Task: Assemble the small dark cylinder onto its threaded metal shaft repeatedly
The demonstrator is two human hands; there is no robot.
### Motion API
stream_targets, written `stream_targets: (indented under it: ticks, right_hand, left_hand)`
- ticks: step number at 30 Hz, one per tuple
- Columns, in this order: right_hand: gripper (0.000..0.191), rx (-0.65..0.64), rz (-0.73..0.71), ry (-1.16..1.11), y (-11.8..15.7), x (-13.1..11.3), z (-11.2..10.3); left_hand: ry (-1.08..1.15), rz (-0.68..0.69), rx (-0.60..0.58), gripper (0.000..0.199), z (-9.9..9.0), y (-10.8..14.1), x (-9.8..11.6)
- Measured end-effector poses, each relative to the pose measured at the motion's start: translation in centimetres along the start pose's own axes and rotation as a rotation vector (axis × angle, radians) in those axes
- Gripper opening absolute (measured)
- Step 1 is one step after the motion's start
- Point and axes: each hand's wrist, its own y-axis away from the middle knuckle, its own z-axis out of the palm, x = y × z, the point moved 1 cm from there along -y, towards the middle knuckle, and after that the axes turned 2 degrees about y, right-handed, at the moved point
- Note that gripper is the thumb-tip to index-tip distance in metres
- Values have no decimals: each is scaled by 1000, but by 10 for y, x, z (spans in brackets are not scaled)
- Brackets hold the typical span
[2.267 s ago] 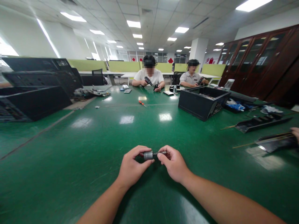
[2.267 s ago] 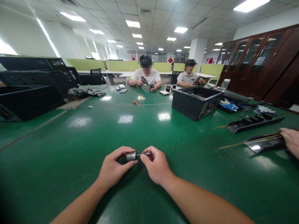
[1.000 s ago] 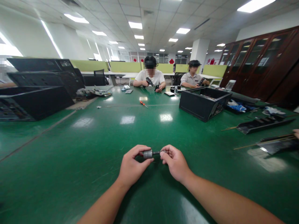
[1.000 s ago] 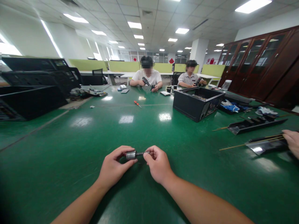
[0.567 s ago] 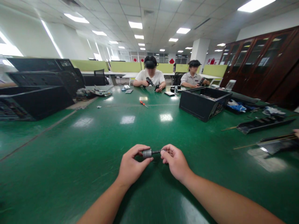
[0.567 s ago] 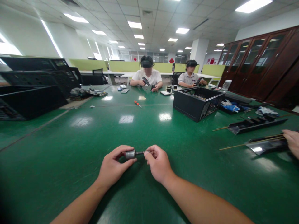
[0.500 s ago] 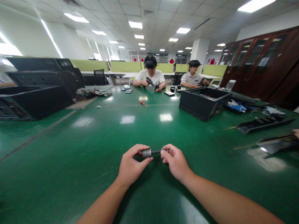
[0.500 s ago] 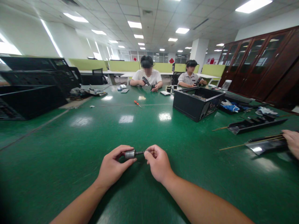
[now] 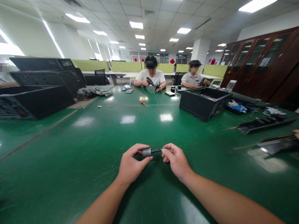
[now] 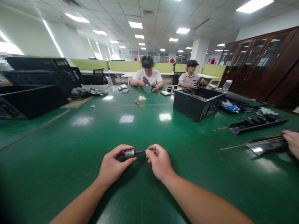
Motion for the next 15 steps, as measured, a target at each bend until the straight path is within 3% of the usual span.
stream_targets:
  ticks: [15]
  right_hand:
    - [22,15,19,-38,-1,3,0]
  left_hand:
    - [-3,-8,19,26,0,-1,-1]
